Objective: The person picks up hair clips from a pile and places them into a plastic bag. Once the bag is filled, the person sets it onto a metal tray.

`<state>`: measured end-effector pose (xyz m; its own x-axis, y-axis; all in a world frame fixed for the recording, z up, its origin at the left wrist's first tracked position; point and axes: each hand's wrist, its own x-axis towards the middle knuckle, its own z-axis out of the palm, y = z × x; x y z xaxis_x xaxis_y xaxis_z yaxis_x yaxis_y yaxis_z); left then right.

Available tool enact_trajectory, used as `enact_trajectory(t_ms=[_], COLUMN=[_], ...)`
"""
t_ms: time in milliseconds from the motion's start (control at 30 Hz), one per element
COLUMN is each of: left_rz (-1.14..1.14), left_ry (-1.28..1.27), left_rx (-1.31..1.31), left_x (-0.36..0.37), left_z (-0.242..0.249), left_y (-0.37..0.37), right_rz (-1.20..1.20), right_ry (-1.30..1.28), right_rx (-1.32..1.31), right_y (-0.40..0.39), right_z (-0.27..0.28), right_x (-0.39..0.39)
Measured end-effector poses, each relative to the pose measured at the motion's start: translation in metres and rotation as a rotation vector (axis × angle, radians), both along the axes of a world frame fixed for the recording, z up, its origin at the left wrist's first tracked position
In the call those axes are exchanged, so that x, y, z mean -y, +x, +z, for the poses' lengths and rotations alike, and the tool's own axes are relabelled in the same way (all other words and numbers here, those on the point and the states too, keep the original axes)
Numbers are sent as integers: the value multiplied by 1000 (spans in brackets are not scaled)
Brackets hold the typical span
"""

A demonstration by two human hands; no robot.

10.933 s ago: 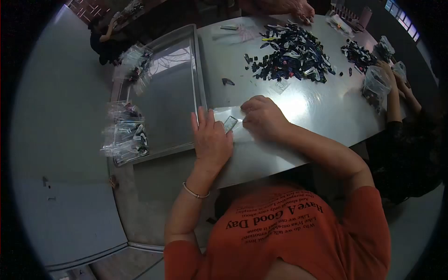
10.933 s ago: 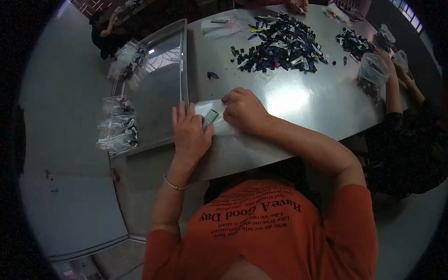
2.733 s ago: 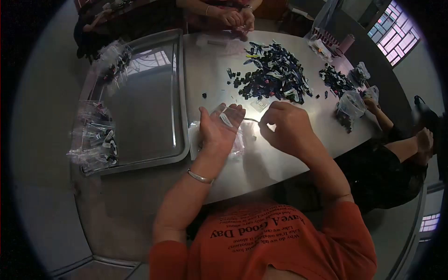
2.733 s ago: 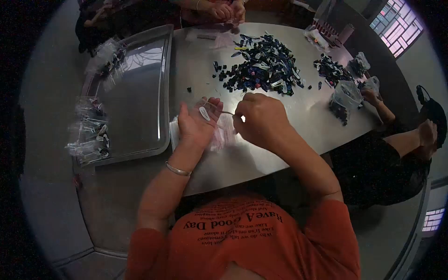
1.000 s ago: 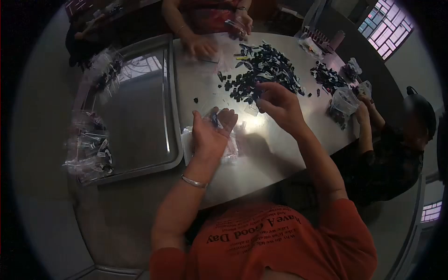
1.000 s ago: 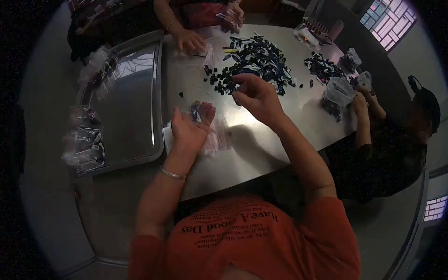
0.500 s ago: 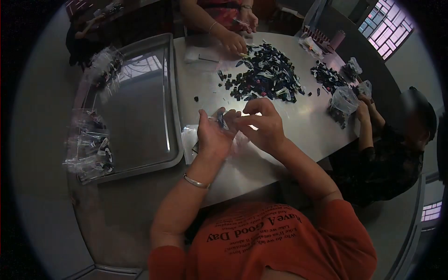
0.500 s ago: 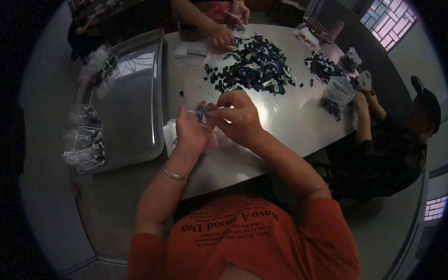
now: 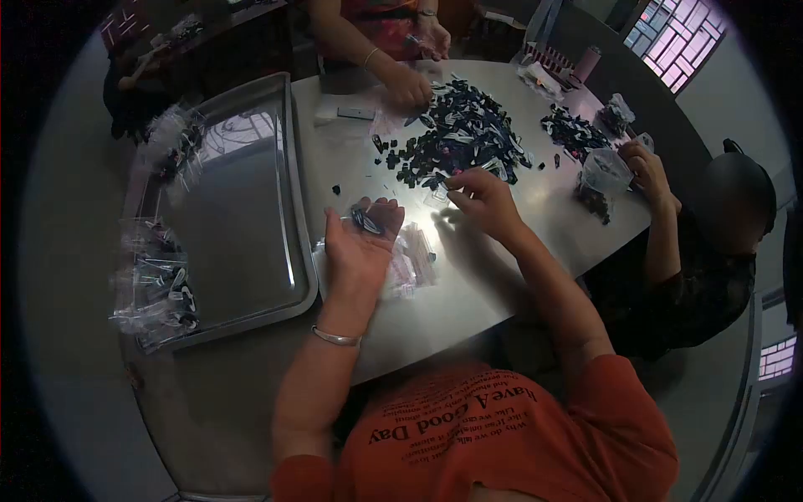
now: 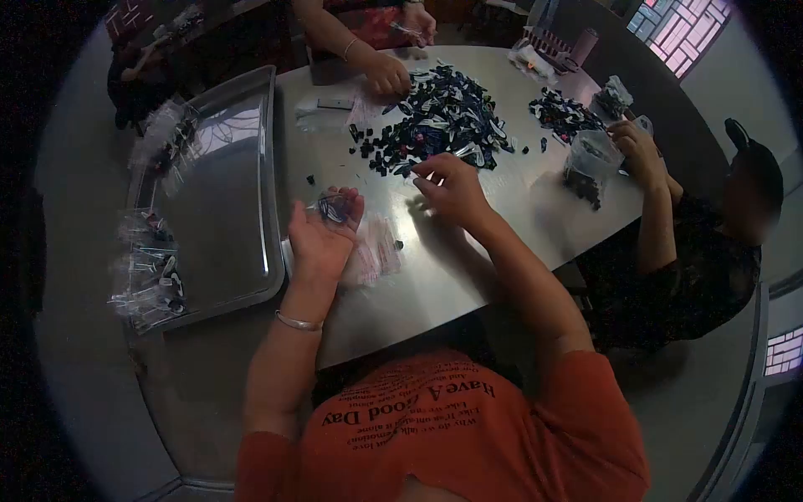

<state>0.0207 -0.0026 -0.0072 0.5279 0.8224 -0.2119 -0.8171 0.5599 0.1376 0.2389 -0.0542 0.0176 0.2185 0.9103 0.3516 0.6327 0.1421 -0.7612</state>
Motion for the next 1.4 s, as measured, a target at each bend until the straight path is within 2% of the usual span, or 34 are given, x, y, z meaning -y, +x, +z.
enact_trajectory(t_ms=[33,67,167,300,367,400,500,633,933,1167,1267,1367,1400], left_rz=[13,12,15,17,-24,-40,-23,-13,-20,9,25,42,49], left_ry=[11,12,13,-20,-25,-22,-48,-33,-44,-23,-33,-50,-53], left_rx=[11,10,-9,-48,-38,-29,-109,-127,-125,-110,-89,-46,-13], left_x=[-1,-1,-1,5,5,5,10,9,8,4,4,2,1], left_z=[0,0,3,4,0,-3,8,9,12,10,13,10,7], left_y=[0,0,0,4,5,6,7,6,6,2,1,1,1], right_rz=[-15,-16,-31,47,124,179,147,205,306,331,369,264,268], right_ry=[-113,-111,-87,49,187,113,24,-24,-140,-149,-105,-176,-183], right_rx=[162,162,430,546,735,728,765,838,727,760,672,109,111], right_y=[7,10,-5,-17,-18,-17,-16,-16,-12,-7,-4,-2,-3], right_z=[0,-3,-4,-11,-11,-10,-12,-13,-10,-9,-2,8,15], right_x=[-6,-10,-24,-63,-85,-95,-123,-135,-141,-155,-150,-132,-125])
